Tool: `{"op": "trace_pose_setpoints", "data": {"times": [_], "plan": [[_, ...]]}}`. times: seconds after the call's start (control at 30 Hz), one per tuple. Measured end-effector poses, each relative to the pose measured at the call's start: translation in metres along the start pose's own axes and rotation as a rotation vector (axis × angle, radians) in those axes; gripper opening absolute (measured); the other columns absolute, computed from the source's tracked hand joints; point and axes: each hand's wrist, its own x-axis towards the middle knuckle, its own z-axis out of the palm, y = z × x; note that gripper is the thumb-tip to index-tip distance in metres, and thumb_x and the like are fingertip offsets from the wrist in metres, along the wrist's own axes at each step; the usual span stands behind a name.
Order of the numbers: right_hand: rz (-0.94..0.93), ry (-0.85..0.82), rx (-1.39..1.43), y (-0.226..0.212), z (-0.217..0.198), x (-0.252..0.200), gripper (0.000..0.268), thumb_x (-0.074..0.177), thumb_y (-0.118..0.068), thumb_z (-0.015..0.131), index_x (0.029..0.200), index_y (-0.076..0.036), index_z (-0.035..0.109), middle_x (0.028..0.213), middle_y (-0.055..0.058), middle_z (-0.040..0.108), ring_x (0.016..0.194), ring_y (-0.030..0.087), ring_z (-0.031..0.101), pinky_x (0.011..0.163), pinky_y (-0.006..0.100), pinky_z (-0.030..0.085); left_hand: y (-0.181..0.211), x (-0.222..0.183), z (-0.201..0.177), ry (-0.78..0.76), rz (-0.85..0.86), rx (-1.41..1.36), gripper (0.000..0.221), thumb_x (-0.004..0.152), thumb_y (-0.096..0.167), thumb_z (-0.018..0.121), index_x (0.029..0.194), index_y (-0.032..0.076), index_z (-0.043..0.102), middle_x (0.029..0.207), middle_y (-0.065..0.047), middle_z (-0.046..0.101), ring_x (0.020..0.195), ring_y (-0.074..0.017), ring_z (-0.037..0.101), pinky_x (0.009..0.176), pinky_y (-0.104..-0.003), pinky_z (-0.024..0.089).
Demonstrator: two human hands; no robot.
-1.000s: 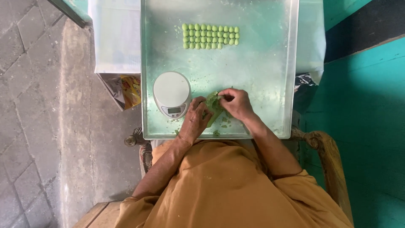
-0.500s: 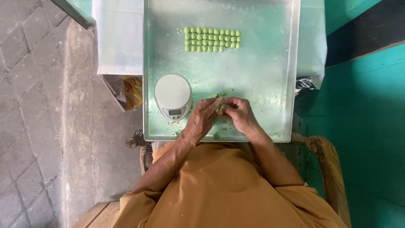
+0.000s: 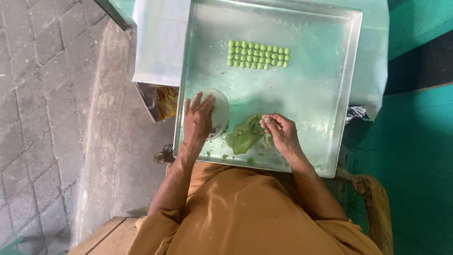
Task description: Shaping small pieces of green dough into balls and arranging them on a tray.
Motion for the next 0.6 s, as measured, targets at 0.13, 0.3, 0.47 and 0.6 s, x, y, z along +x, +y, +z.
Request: {"op": "trace_pose_setpoints", "data": {"times": [0.13,0.3,0.47,0.6], "plan": [[-0.005,0.009,-0.019,-0.004,-0.011,-0.002,0.024,0.105,-0.015,0.063,0.115,0.005,0.072,0.096,0.019,0.075,0.092,0.022,0.072,0.077,0.032,0.063,0.026,0.012,-0.057,-0.061,-0.192,-0.098,0.04,0.107,0.002,0.048,0.144,0.01,0.062,0.148,-0.015,0.06,0.146,-0.0378,0.041,0.12,-0.065,0.022],[0.052,0.09,-0.06,0.002,-0.025,-0.003,0.022,0.107,-0.013,0.058,0.116,0.003,0.071,0.097,0.017,0.075,0.088,0.021,0.071,0.078,0.03,0.06,0.003,-0.003,-0.049,-0.043,-0.283,-0.129,0.031,0.109,0.018,0.053,0.136,0.012,0.067,0.135,-0.011,0.066,0.135,-0.0294,0.054,0.119,-0.06,0.03],[-0.282,-0.026,-0.382,-0.011,0.014,0.047,0.019,0.102,-0.007,0.064,0.116,-0.003,0.077,0.095,0.02,0.077,0.087,0.031,0.076,0.073,0.04,0.062,-0.011,-0.005,-0.015,-0.029,-0.09,0.025,0.04,0.095,0.04,0.075,0.128,0.018,0.073,0.128,-0.004,0.063,0.124,-0.0244,0.055,0.113,-0.054,0.039],[-0.446,-0.179,-0.843,-0.015,0.06,0.115,0.026,0.105,-0.021,0.062,0.129,-0.018,0.073,0.094,0.016,0.074,0.089,0.036,0.074,0.075,0.051,0.062,-0.011,-0.002,-0.004,0.048,0.025,0.172,0.038,0.081,0.036,0.086,0.114,0.02,0.078,0.121,-0.003,0.058,0.115,-0.0241,0.055,0.113,-0.05,0.039]]}}
